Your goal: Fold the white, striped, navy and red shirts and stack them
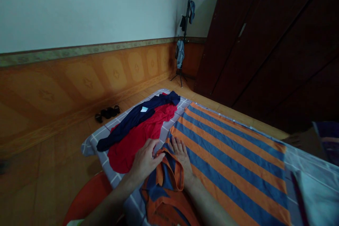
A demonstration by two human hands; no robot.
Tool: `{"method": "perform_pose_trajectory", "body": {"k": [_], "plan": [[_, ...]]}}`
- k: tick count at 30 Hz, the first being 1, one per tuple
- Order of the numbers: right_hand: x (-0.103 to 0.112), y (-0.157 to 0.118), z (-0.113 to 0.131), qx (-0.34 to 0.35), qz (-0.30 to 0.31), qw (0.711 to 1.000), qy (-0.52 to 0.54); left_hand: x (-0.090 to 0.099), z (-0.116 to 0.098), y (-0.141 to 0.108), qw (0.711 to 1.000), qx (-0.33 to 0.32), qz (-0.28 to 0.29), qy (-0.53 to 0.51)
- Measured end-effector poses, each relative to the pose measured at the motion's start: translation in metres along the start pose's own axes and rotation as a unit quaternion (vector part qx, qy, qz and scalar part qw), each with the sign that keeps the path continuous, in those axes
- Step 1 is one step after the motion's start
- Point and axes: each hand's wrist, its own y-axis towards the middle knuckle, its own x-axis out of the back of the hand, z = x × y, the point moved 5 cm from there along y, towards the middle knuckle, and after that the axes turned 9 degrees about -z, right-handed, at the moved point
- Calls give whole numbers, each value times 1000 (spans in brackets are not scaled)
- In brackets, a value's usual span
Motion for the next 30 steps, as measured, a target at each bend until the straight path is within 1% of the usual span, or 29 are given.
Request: {"method": "perform_pose_trajectory", "body": {"k": [2,3,5,7,10,12,13,16,19,22,26,28,30], "plan": [[3,0,2,-11,4,1000,-2,-9,7,9,999,-2,47,13],[8,0,4,-14,3,1000,-1,-11,10,16,998,-1,61,14],[20,0,9,-17,-12,1000,13,-12,17,37,998,8,60,9],[33,-1,13,-22,-32,998,41,-10,26,64,999,26,40,-7],[46,-3,17,-22,-35,996,82,-11,44,102,997,56,46,-22],[49,-3,18,-11,-27,995,97,-13,54,115,996,67,58,-27],[50,-3,19,-1,-23,995,102,-14,58,117,995,72,60,-32],[52,-3,22,26,-5,994,110,-10,62,108,994,81,55,-49],[53,-2,24,32,6,993,113,1,58,85,991,99,53,-70],[54,-1,24,24,-3,994,109,14,55,59,983,136,75,-103],[54,0,24,20,-13,994,110,33,59,34,976,183,74,-92],[53,0,24,24,-4,993,119,38,63,28,958,235,85,-140],[52,0,24,22,6,992,123,42,65,27,932,278,82,-217]]}}
